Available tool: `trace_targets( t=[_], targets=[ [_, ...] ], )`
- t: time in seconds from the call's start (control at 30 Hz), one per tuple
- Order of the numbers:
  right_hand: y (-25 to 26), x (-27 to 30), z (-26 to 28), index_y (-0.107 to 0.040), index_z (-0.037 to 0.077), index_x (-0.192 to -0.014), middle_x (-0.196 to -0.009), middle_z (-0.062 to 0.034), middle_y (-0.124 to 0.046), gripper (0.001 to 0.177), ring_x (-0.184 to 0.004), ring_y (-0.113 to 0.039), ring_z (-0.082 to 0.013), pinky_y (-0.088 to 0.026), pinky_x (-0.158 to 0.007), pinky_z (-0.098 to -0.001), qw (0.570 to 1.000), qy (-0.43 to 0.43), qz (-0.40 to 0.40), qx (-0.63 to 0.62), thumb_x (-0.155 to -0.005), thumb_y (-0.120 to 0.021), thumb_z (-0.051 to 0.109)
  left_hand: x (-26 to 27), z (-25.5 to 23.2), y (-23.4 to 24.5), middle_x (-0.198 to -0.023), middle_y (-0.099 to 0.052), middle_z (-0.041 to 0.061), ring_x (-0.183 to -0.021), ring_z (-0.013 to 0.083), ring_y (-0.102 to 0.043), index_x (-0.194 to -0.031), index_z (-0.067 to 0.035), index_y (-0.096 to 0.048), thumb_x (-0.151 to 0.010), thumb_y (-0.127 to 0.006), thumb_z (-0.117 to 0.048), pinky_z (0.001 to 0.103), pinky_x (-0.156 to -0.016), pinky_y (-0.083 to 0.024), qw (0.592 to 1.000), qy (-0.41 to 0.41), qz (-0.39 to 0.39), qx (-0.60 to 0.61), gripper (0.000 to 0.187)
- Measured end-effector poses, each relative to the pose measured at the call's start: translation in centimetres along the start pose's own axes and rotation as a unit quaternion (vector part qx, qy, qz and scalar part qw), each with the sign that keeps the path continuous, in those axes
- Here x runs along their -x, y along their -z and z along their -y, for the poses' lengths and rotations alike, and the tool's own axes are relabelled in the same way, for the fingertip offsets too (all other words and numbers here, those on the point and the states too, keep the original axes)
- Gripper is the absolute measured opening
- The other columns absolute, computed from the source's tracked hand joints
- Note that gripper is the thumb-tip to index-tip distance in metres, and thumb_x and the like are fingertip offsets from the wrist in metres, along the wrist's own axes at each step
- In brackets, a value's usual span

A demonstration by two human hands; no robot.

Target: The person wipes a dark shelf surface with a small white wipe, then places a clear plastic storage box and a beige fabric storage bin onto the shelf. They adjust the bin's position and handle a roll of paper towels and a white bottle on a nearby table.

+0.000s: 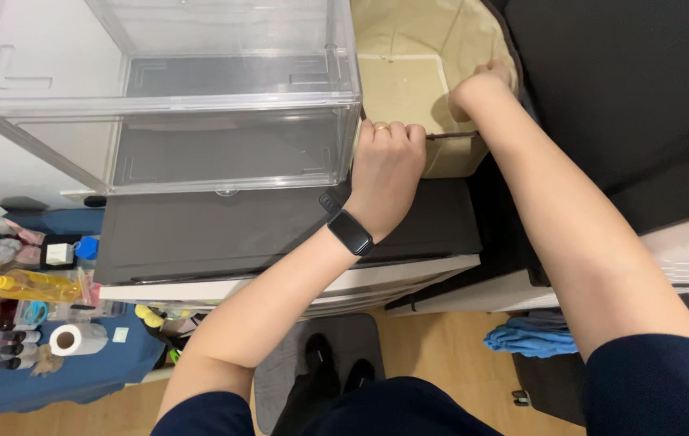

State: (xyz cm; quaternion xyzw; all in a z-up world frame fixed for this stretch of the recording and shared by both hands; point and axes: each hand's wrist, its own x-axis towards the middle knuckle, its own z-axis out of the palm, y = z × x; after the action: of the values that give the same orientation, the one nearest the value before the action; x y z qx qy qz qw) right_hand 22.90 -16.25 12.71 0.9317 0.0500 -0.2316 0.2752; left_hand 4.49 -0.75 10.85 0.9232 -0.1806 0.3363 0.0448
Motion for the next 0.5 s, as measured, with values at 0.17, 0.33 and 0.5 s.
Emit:
trace_targets(
  t=[0.17, 0.33, 0.5],
  targets=[
    [0.7, 1.3, 0.6, -0.069, 0.008, -0.133, -0.135, -0.02, -0.064, 0.04, -0.125, -0.058, -0.0341, -0.043, -0.107, -0.0462, 1.0, 0.003, -0.009, -0.012, -0.097, -0.055, 0.02, 0.1, 0.0, 0.4, -0.085, -0.066, 0.016, -0.089, 0.033, -0.065, -0.093, -0.006, -0.064, -0.077, -0.067, -0.01, 0.048, -0.1, -0.048, 1.0, 0.0, -0.018, 0.009, 0.017],
    [2.2, 6.1, -1.3, -0.076, 0.01, -0.121, -0.106, -0.0212, -0.076, 0.037, -0.094, -0.071, -0.035, -0.054, -0.086, -0.0445, 0.949, 0.058, -0.136, -0.28, -0.105, -0.055, 0.037, 1.6, -0.2, 0.7, -0.095, -0.062, 0.014, -0.101, 0.0346, -0.062, -0.098, -0.005, -0.064, -0.082, -0.065, -0.007, 0.05, -0.102, -0.047, 0.995, 0.0, -0.043, 0.091, 0.016],
    [-1.6, 14.6, -0.5, -0.074, 0.005, -0.115, -0.106, -0.0137, -0.078, 0.041, -0.096, -0.071, -0.0222, -0.053, -0.085, -0.035, 0.773, 0.373, -0.191, -0.477, -0.1, -0.054, 0.038, 3.0, -0.3, 0.6, -0.108, -0.059, 0.013, -0.112, 0.0332, -0.061, -0.107, -0.002, -0.065, -0.088, -0.065, -0.004, 0.044, -0.103, -0.05, 0.971, -0.002, -0.143, 0.192, 0.02]
  ],
)
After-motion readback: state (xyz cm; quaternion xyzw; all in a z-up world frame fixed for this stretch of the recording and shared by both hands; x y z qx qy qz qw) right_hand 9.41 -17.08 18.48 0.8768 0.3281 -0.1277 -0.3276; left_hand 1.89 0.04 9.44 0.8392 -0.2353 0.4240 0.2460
